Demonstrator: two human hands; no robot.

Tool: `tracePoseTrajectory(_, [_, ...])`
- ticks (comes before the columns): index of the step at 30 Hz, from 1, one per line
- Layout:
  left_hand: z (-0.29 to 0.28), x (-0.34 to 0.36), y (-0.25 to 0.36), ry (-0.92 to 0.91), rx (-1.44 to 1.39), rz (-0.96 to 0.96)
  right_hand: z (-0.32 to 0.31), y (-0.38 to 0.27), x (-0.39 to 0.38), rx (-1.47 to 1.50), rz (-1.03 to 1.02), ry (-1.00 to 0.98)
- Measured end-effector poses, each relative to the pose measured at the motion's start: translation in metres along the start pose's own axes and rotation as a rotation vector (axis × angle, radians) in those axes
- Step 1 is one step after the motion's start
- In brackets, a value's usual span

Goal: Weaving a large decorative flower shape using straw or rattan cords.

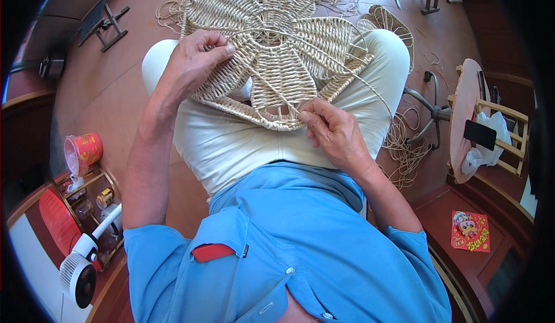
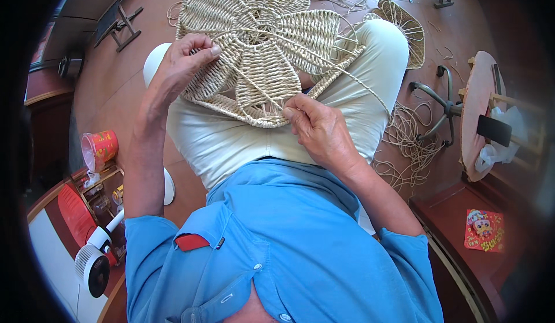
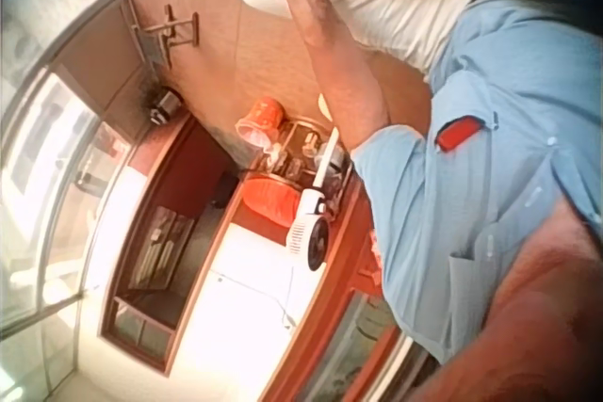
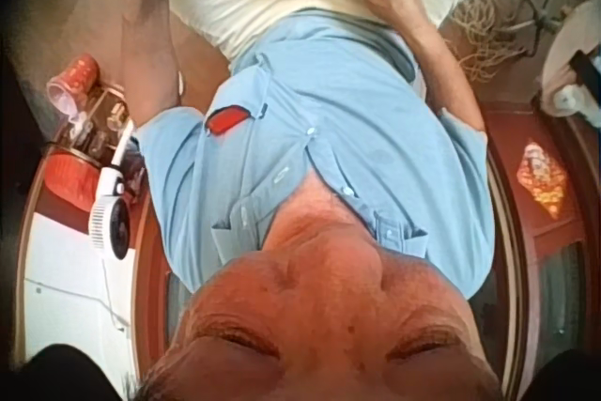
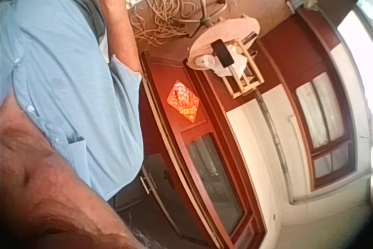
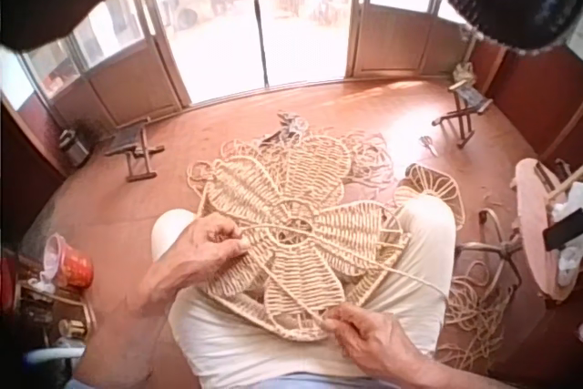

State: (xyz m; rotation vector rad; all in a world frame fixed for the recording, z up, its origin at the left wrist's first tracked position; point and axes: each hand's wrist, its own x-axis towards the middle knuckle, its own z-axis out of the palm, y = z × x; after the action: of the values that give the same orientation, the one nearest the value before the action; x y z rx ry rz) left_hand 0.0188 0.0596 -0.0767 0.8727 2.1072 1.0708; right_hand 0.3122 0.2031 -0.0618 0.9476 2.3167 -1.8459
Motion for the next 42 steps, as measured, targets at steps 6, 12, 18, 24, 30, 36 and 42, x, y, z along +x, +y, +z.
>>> tracePoseTrajectory(6, [0.021, -0.026, 0.023, 0.399, 0.222, 0.382, 0.001, 0.000, -0.004, -0.227, -0.143, 0.181])
tracePoseTrajectory(12, [0.033, -0.036, 0.063, 0.087, -0.539, 0.138, 0.016, 0.013, -0.002, -0.150, -0.271, 0.298])
tracePoseTrajectory(18, [0.058, -0.023, 0.087, -0.085, -0.643, 0.163, 0.021, 0.025, -0.002, -0.359, -0.527, 0.376])
tracePoseTrajectory(24, [0.084, -0.010, 0.103, -0.196, -0.532, 0.181, 0.019, 0.023, -0.010, -0.452, -0.552, 0.313])
tracePoseTrajectory(30, [0.089, -0.019, 0.103, -0.266, -0.386, 0.276, 0.024, 0.016, -0.013, -0.452, -0.495, 0.274])
tracePoseTrajectory(36, [0.068, -0.051, 0.075, -0.218, -0.568, 0.087, 0.008, 0.002, -0.008, -0.301, -0.200, 0.067])
tracePoseTrajectory(42, [0.083, -0.099, 0.047, 0.021, -0.010, 0.217, -0.002, -0.008, -0.006, 0.069, 0.103, -0.159])
